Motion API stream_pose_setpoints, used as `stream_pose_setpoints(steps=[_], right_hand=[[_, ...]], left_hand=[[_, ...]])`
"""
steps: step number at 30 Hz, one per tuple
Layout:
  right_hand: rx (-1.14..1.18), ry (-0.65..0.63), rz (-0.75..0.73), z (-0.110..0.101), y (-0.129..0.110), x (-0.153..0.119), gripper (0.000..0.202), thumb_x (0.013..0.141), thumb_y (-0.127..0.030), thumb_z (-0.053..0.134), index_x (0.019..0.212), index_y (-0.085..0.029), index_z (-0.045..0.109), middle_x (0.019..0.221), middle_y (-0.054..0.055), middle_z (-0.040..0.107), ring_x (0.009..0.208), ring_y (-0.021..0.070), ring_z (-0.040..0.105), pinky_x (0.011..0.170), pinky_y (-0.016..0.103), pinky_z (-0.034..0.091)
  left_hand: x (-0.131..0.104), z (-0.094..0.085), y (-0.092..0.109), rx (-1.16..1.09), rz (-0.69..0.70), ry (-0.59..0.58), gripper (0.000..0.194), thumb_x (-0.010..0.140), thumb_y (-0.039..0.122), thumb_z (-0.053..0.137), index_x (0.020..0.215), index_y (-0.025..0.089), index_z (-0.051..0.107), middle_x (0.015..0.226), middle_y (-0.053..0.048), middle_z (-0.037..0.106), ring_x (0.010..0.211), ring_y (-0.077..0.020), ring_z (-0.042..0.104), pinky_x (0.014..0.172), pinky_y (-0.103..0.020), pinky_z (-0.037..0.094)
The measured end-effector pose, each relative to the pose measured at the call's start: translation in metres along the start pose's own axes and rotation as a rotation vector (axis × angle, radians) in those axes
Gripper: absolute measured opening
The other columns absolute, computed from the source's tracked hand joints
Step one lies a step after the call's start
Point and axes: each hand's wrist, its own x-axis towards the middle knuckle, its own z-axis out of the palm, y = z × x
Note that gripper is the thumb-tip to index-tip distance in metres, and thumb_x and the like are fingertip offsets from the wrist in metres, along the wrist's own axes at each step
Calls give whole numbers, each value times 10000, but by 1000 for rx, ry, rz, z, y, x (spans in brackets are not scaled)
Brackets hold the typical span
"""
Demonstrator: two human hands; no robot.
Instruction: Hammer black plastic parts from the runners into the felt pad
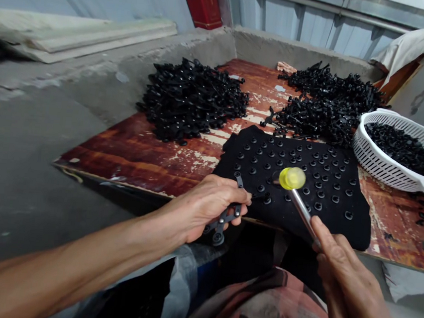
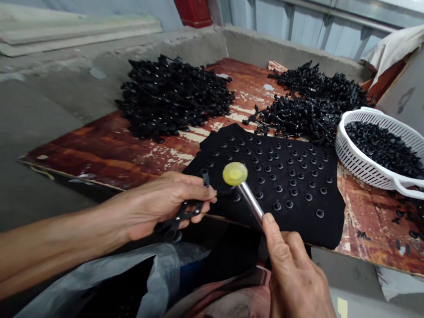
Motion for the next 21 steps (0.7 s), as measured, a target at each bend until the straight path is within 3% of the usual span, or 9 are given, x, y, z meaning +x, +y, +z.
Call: stream_pose_setpoints(steps=[4,10,15,19,21], right_hand=[[-100,-73,-6,-7,-4,8,752,856,-3,368,1555,-254,246,965,81,699,701,195,706,562,251,608],[-49,109,-16,-9,-9,1,762,905,-43,359,1573,-321,119,1038,76,704,734,196,711,478,227,576],[-75,-94,-17,-5,-3,0,761,895,-20,336,1579,-270,114,974,85,695,663,190,701,528,251,597],[-2,68,-10,-7,-7,1,749,907,-17,355,1572,-293,146,1008,95,688,778,200,713,507,225,579],[1,89,-21,-9,-9,2,766,895,-9,362,1572,-294,144,995,95,685,773,201,708,493,225,572]], left_hand=[[-2,1,3,34,5,18,126,611,154,646,499,142,589,450,-8,571,358,-98,497,327,-173,329],[-6,4,6,83,22,46,155,632,145,633,488,139,574,436,3,560,338,-88,489,332,-162,302],[-6,4,5,78,46,55,151,621,140,660,490,135,583,439,3,563,341,-87,495,343,-162,316],[-4,2,4,63,40,34,158,629,146,657,494,137,575,445,7,562,341,-92,501,336,-166,311],[-4,2,4,56,23,22,152,629,151,660,504,136,575,452,7,567,344,-93,505,337,-166,312]])
